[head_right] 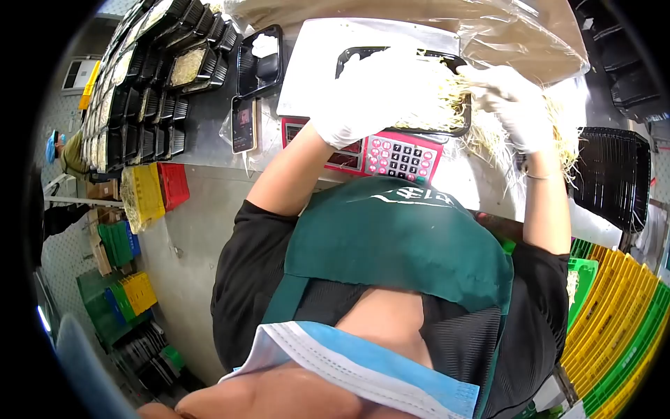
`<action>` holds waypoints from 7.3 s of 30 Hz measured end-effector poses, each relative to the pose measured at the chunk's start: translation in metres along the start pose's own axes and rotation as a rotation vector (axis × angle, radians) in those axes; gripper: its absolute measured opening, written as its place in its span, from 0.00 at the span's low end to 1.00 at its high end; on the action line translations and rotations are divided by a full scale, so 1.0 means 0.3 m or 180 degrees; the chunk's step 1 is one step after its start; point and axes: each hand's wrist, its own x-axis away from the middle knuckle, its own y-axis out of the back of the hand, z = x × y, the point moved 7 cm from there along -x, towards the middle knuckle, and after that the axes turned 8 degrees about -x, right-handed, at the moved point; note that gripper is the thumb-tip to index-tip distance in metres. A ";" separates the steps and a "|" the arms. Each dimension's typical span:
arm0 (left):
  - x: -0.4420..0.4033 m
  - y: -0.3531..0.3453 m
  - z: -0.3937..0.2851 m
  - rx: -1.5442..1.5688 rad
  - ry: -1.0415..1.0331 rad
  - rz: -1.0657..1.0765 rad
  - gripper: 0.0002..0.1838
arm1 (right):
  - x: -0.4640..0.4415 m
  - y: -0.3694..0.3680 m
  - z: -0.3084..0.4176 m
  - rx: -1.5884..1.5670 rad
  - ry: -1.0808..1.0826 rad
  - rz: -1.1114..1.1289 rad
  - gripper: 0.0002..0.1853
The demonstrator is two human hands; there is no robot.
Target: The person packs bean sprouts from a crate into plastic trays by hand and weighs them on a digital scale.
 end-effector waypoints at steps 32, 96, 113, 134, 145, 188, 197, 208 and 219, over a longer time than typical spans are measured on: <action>0.004 -0.039 0.022 -0.0457 0.0178 0.0184 0.22 | -0.033 -0.294 0.065 0.1362 0.0686 0.0423 0.29; 0.050 0.094 0.291 -0.1928 0.1493 -0.0003 0.17 | -0.084 -0.108 -0.232 -0.0378 -0.0381 -0.1312 0.17; 0.118 0.040 0.386 0.1114 0.2046 -0.0811 0.18 | -0.108 -0.148 -0.331 -0.2187 -0.0714 -0.0897 0.08; 0.287 -0.048 0.151 0.2895 0.3318 -0.0493 0.15 | -0.417 -0.208 -0.153 0.2096 -0.0089 0.0139 0.34; 0.298 -0.204 -0.005 0.4154 0.3352 0.0081 0.24 | -0.170 -0.170 -0.043 0.1216 -0.0141 0.0142 0.34; 0.492 0.416 0.436 0.2392 0.3091 -0.3161 0.09 | 0.009 -0.028 0.078 0.0481 -0.0100 -0.0800 0.21; 0.760 0.986 1.332 0.1575 0.3793 -0.3129 0.18 | 0.645 0.161 -0.140 0.2973 -0.0673 -0.1932 0.12; 0.718 0.785 0.829 0.0795 0.3134 -0.2559 0.15 | 0.532 0.147 -0.299 0.3312 -0.0767 -0.1579 0.18; 0.359 0.322 0.305 0.1881 0.2014 -0.1735 0.15 | 0.396 0.320 -0.322 0.2726 -0.1033 -0.1432 0.07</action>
